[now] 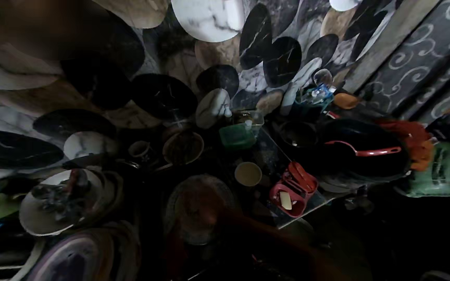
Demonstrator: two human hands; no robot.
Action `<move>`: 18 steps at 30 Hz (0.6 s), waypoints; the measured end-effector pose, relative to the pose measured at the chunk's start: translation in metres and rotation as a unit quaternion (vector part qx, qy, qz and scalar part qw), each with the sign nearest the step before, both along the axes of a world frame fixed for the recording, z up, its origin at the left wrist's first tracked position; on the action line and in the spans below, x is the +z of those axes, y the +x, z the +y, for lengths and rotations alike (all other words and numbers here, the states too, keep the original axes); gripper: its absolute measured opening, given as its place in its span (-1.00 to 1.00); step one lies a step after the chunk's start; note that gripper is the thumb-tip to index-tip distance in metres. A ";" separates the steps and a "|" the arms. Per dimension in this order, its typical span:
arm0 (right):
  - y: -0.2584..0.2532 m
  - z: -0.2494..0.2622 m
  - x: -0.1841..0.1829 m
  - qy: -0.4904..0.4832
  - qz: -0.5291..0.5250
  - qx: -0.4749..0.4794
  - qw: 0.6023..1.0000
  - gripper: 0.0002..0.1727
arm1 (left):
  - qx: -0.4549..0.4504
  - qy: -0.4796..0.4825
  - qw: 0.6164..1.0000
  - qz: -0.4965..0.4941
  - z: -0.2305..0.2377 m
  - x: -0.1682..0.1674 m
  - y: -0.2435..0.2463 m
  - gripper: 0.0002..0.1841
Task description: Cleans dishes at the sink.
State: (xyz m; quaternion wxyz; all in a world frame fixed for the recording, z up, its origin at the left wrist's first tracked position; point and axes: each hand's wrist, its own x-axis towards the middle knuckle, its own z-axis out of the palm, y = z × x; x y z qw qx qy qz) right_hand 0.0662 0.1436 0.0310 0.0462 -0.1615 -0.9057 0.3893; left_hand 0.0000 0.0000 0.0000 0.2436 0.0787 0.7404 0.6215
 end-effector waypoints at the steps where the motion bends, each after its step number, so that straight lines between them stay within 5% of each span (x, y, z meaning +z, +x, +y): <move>1: -0.004 -0.017 -0.015 0.040 0.042 0.014 0.998 -0.41 | 0.003 -0.022 0.999 0.037 0.003 0.003 0.000 -0.60; 4: 0.016 -0.022 -0.045 0.046 0.071 0.100 0.991 -0.30 | 0.070 -0.113 0.989 0.070 0.004 -0.001 0.001 -0.59; 8: 0.011 0.033 -0.057 0.104 0.009 -0.022 0.994 -0.37 | 0.066 -0.137 0.987 0.059 0.010 -0.016 0.008 -0.40; 11: 0.002 0.018 -0.028 -0.001 -0.042 0.032 0.999 -0.44 | 0.031 -0.114 0.989 0.084 0.029 -0.028 0.012 -0.46; 14: 0.004 0.029 -0.048 -0.049 -0.028 0.107 0.993 -0.46 | 0.027 -0.105 0.989 0.096 0.037 -0.032 0.004 -0.48; 16: 0.007 0.075 -0.052 -0.082 -0.012 0.047 0.995 -0.50 | 0.076 -0.054 0.994 0.061 0.044 -0.030 -0.002 -0.46; 18: 0.003 0.130 -0.017 -0.147 0.008 -0.082 0.986 -0.56 | 0.114 -0.057 0.991 0.030 0.052 -0.023 -0.006 -0.45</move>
